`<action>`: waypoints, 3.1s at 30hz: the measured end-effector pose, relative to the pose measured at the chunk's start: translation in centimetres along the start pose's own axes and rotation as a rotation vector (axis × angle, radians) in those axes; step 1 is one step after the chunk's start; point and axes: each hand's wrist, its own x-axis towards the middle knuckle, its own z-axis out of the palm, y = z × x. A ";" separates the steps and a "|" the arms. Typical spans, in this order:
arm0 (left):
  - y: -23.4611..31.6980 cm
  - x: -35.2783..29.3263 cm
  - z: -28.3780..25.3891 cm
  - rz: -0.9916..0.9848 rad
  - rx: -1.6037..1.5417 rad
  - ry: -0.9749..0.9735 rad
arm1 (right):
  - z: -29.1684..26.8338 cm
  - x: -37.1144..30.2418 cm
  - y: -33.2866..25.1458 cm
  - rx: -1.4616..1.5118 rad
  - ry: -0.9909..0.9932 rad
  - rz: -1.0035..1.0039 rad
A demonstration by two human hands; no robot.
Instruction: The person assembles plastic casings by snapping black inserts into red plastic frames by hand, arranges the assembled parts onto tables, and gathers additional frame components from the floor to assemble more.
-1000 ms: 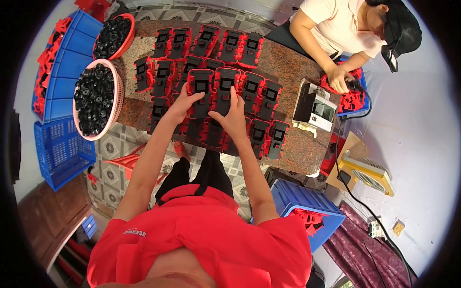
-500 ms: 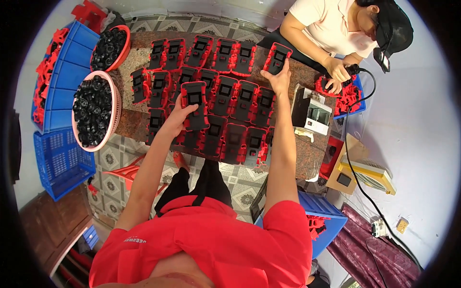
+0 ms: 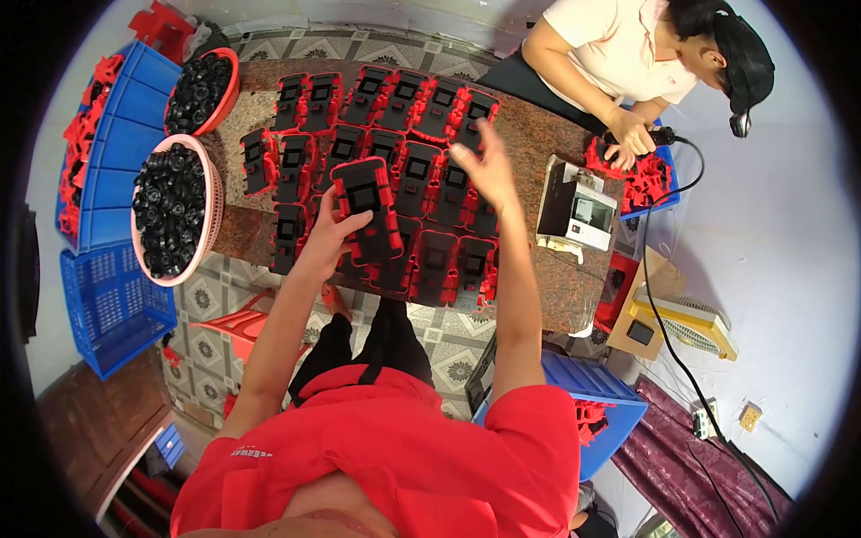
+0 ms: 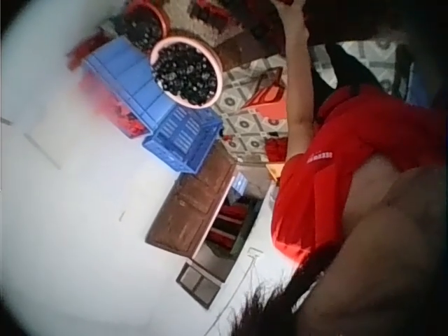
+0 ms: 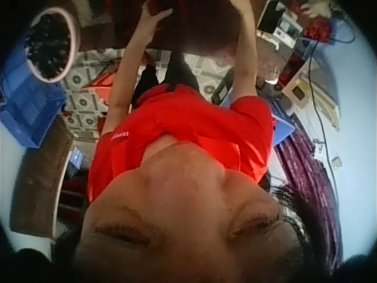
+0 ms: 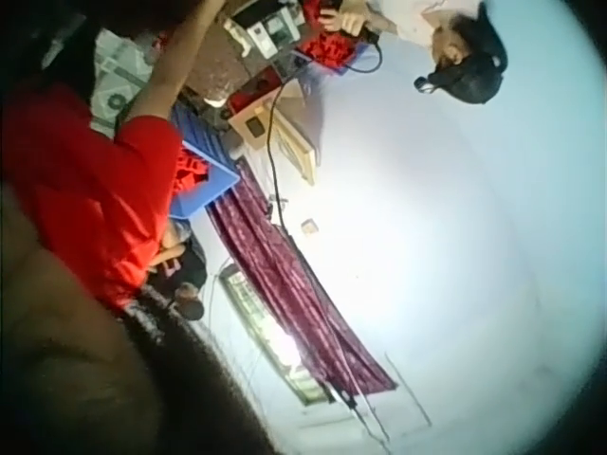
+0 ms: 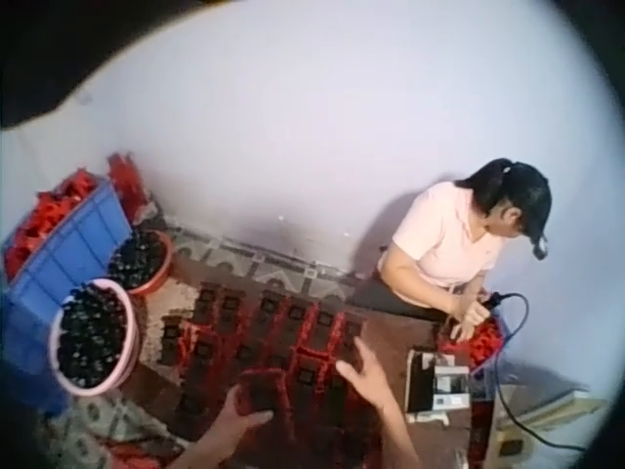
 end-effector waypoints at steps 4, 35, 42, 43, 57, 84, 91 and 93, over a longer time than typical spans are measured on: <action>-0.3 0.4 4.7 0.006 -0.073 -0.013 | 2.6 -10.3 -6.0 0.018 -0.199 -0.159; -15.0 -12.9 -16.0 -0.143 0.256 0.411 | -4.6 2.3 5.6 -0.535 0.579 0.135; -16.4 -15.0 -18.9 -0.077 0.288 0.273 | 11.1 -18.9 -0.5 -0.081 0.684 -0.209; -16.7 -15.6 -19.7 -0.063 0.296 0.257 | 15.1 -22.0 -0.2 0.113 0.642 -0.170; -29.4 -24.2 -36.4 -0.041 0.498 -0.004 | 31.3 -49.0 -6.7 -0.222 -0.177 -0.343; -38.5 -21.3 -24.8 -0.189 0.483 -0.216 | 13.3 -54.8 8.9 -0.066 0.320 -0.129; -40.2 -23.6 -26.9 -0.131 0.928 -0.068 | 14.8 -54.8 13.6 -0.087 0.111 0.102; -41.5 -25.0 -29.2 -0.109 0.853 0.011 | 16.3 -54.8 15.1 -0.168 0.027 0.098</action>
